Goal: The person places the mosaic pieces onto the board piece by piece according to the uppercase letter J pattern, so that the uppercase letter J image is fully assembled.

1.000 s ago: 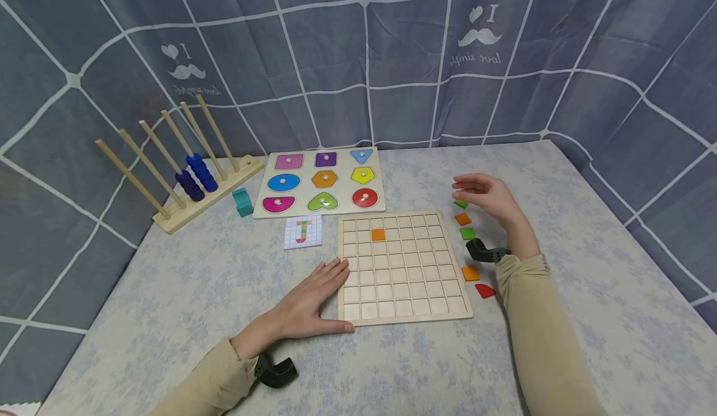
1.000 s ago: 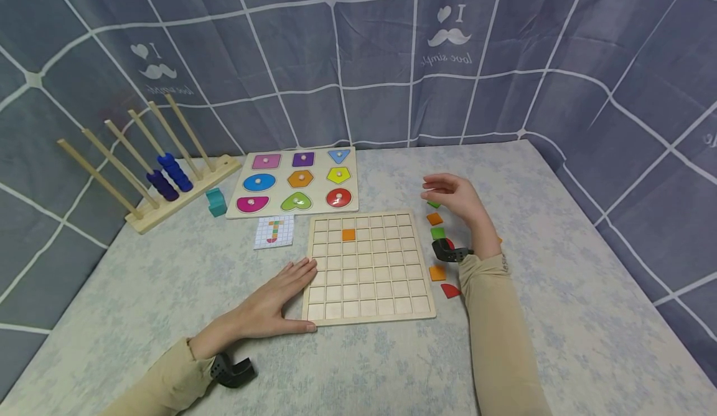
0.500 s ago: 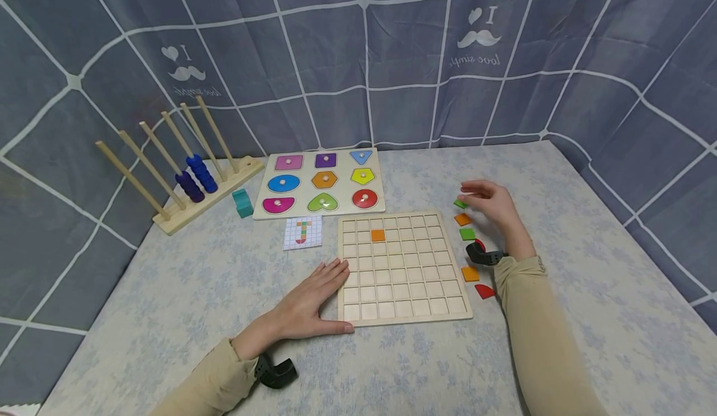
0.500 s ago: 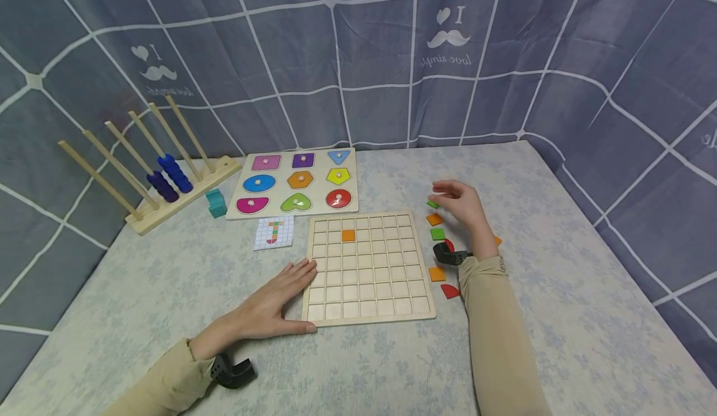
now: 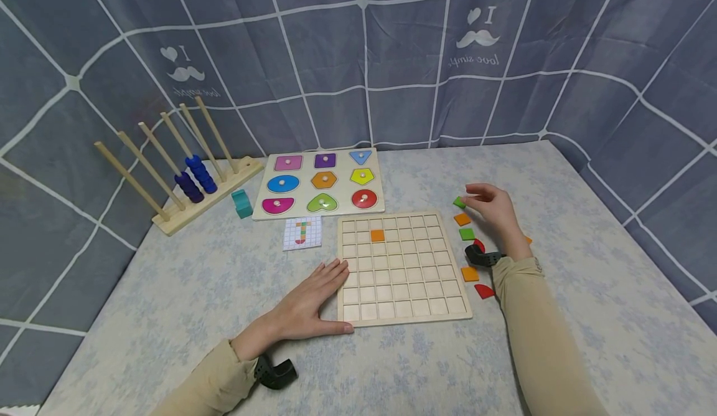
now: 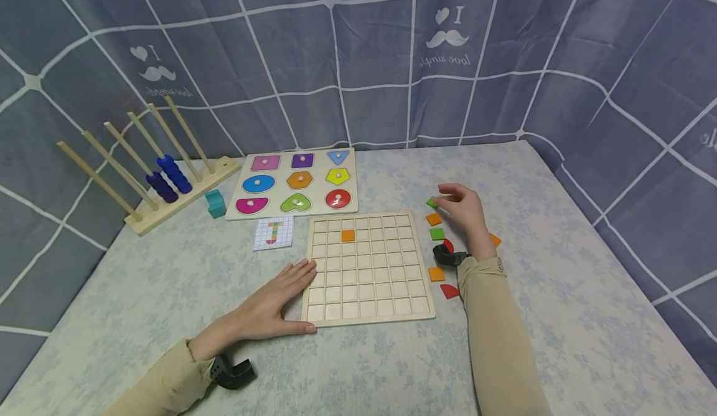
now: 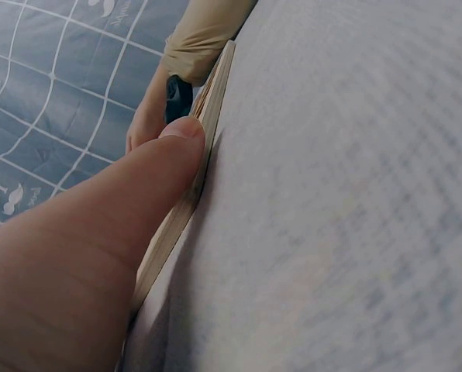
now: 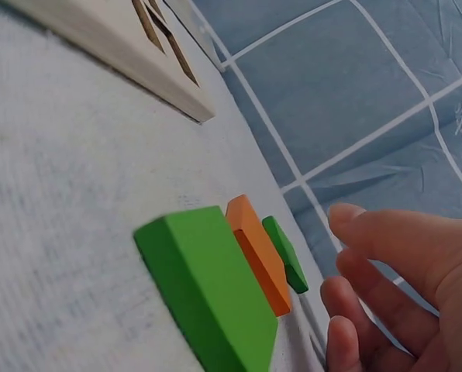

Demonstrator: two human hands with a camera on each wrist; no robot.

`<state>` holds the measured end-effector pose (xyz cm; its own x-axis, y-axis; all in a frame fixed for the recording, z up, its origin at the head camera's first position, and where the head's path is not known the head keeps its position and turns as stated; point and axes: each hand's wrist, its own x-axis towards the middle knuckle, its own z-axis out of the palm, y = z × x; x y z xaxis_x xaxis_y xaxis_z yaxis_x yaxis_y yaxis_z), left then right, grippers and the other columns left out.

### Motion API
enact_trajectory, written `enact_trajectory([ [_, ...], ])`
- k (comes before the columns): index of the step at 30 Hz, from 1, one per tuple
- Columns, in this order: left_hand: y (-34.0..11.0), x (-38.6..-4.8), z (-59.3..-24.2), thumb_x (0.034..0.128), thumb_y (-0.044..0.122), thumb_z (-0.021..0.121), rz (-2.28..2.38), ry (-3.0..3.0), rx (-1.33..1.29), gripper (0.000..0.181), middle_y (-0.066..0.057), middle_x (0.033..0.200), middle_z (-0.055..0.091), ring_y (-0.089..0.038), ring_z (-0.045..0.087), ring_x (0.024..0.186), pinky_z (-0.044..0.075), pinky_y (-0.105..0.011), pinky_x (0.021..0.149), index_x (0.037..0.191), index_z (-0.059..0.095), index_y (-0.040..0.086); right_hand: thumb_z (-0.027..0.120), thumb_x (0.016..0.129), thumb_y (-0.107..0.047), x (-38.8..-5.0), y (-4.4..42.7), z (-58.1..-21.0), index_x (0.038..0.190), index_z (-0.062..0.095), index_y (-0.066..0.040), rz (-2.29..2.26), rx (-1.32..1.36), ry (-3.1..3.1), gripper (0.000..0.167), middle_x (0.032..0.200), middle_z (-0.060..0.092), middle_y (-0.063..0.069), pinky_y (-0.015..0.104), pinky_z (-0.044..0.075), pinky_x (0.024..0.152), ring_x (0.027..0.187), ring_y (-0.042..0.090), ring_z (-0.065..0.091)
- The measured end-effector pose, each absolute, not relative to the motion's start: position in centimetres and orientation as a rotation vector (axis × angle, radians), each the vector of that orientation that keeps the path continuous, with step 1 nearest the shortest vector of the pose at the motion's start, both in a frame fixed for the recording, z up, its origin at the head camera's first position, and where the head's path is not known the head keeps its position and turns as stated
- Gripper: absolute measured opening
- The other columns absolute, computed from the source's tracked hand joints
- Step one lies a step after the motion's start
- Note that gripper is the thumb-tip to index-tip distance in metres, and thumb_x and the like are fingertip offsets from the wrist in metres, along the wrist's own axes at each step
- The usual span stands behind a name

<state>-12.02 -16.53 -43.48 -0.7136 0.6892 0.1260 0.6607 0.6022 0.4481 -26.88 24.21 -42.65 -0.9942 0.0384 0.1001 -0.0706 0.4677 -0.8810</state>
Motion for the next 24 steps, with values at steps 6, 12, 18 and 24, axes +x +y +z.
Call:
enact_trajectory([
  [6,-16.5,-12.0,-43.5,0.0795,0.065,0.059,0.73,2.765,1.157,0.099,-0.008,0.155,0.019,-0.021,0.012,0.143,0.01,-0.036,0.117,0.147,0.026,0.001,0.064,0.09,-0.022,-27.1,24.3,-43.4,0.128,0.055,0.0,1.529,-0.001,-2.586,0.045,0.127,0.054,0.02,0.044,0.046,0.091,0.108,0.034,0.052],
  [12,-16.5,-12.0,-43.5,0.0796,0.065,0.059,0.736,2.765,1.161,0.099,-0.009,0.155,0.019,-0.021,0.013,0.142,0.01,-0.036,0.117,0.147,0.027,0.001,0.064,0.09,-0.022,-27.2,24.4,-43.9,0.127,0.057,-0.001,1.473,-0.045,-2.602,0.043,0.125,0.055,0.019,0.044,0.047,0.089,0.105,0.034,0.053],
  [18,-16.5,-12.0,-43.5,0.0793,0.065,0.059,0.727,2.762,1.153,0.099,-0.008,0.155,0.019,-0.02,0.012,0.143,0.01,-0.035,0.117,0.147,0.026,0.001,0.063,0.09,-0.022,-27.1,24.2,-43.8,0.128,0.056,-0.003,1.431,-0.084,-2.655,0.043,0.123,0.055,0.021,0.045,0.046,0.088,0.102,0.035,0.053],
  [24,-16.5,-12.0,-43.5,0.0795,0.065,0.06,0.727,2.761,1.146,0.099,-0.008,0.155,0.018,-0.02,0.012,0.142,0.009,-0.034,0.117,0.147,0.025,0.001,0.063,0.091,-0.021,-27.1,24.2,-43.9,0.129,0.055,-0.002,1.401,-0.083,-2.679,0.043,0.122,0.056,0.021,0.047,0.047,0.089,0.101,0.035,0.054],
])
